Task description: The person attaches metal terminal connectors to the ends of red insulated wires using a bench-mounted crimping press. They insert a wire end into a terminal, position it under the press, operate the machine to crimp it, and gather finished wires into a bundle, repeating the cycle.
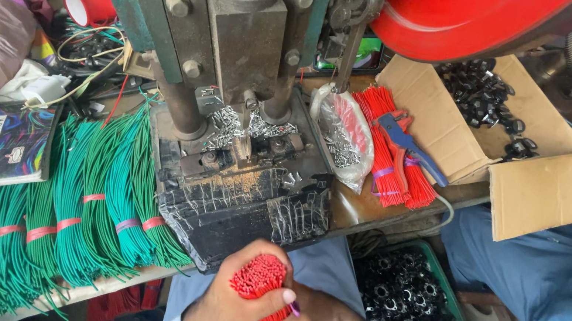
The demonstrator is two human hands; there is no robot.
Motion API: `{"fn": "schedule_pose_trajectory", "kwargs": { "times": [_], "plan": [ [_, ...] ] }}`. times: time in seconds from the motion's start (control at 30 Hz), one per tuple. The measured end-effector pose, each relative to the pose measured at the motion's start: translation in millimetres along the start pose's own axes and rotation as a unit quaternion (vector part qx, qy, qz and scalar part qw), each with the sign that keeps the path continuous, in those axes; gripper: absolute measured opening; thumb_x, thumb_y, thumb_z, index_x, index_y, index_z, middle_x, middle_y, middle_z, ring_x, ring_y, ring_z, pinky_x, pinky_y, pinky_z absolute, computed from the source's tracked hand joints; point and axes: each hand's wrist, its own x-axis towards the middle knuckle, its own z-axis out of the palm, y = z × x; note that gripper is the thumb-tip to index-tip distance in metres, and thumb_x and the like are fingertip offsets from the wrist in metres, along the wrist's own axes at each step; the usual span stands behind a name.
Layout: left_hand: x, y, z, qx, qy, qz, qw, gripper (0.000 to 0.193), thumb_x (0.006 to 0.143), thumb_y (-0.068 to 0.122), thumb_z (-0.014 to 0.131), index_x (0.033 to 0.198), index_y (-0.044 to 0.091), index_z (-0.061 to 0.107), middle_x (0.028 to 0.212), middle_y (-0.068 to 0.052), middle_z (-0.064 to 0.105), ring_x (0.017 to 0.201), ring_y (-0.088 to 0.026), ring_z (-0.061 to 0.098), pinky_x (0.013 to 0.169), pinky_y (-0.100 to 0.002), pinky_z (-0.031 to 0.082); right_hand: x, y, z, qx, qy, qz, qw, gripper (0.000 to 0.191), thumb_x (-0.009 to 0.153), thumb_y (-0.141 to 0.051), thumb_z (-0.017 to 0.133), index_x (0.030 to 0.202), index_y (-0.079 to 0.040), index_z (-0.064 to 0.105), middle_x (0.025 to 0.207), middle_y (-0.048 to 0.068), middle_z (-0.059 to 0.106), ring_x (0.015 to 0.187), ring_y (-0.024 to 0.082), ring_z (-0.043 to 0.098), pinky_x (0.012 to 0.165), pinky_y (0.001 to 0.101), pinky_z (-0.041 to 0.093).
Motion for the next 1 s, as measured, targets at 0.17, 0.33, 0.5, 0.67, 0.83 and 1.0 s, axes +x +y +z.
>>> {"fn": "schedule_pose_trajectory", "kwargs": {
  "times": [0.17,0.33,0.5,0.67,0.83,1.0],
  "plan": [
    [-2,3,11,0.005,0.131,-0.078,0.988,0.048,0.081,0.004,0.080,0.121,0.009,0.054,0.093,-0.002,0.066,0.084,-0.009,0.065,0.076,-0.028,0.058,20,-29,35,-0.293,0.385,-0.042,0.874,0.056,0.077,-0.003,0.074,0.130,-0.008,0.054,0.113,0.005,0.073,0.104,0.018,0.074,0.088,0.0302,0.057],
    [0,9,10,0.118,0.091,-0.056,0.987,0.035,0.087,0.007,0.080,0.117,0.005,0.062,0.091,-0.003,0.070,0.084,-0.009,0.067,0.077,-0.028,0.059,6,-30,25,-0.269,0.243,-0.027,0.931,0.055,0.079,-0.002,0.073,0.131,-0.004,0.057,0.115,0.009,0.069,0.106,0.021,0.070,0.092,0.0337,0.057],
    [2,14,-14,-0.014,-0.173,-0.031,0.984,0.029,0.098,0.007,0.073,0.124,0.001,0.062,0.106,-0.007,0.071,0.098,-0.012,0.068,0.089,-0.029,0.058,-10,-10,-7,-0.029,-0.089,0.051,0.994,0.035,0.097,-0.007,0.073,0.128,0.002,0.059,0.115,0.010,0.070,0.108,0.017,0.067,0.103,0.0342,0.056],
    [1,7,-8,0.093,-0.037,-0.007,0.995,0.028,0.091,0.008,0.077,0.116,0.002,0.066,0.100,-0.006,0.072,0.091,-0.013,0.070,0.082,-0.028,0.059,1,-12,1,-0.103,0.068,0.027,0.992,0.054,0.084,-0.008,0.077,0.133,-0.005,0.055,0.113,0.004,0.065,0.105,0.012,0.063,0.094,0.0311,0.054],
    [-6,-2,5,0.182,0.095,0.045,0.978,0.037,0.083,0.008,0.082,0.114,0.003,0.062,0.099,-0.005,0.068,0.089,-0.013,0.070,0.079,-0.028,0.057,9,-20,19,-0.175,0.180,-0.026,0.968,0.042,0.085,-0.005,0.076,0.125,-0.002,0.061,0.115,0.007,0.069,0.109,0.014,0.066,0.096,0.0328,0.057],
    [-9,-12,-2,-0.070,-0.034,0.046,0.996,0.049,0.091,0.006,0.081,0.131,0.004,0.051,0.098,-0.008,0.064,0.092,-0.015,0.064,0.083,-0.030,0.055,4,-13,1,0.071,-0.098,0.053,0.991,0.036,0.088,-0.004,0.078,0.119,0.003,0.062,0.095,0.010,0.069,0.090,0.018,0.069,0.084,0.0330,0.056]
  ]
}}
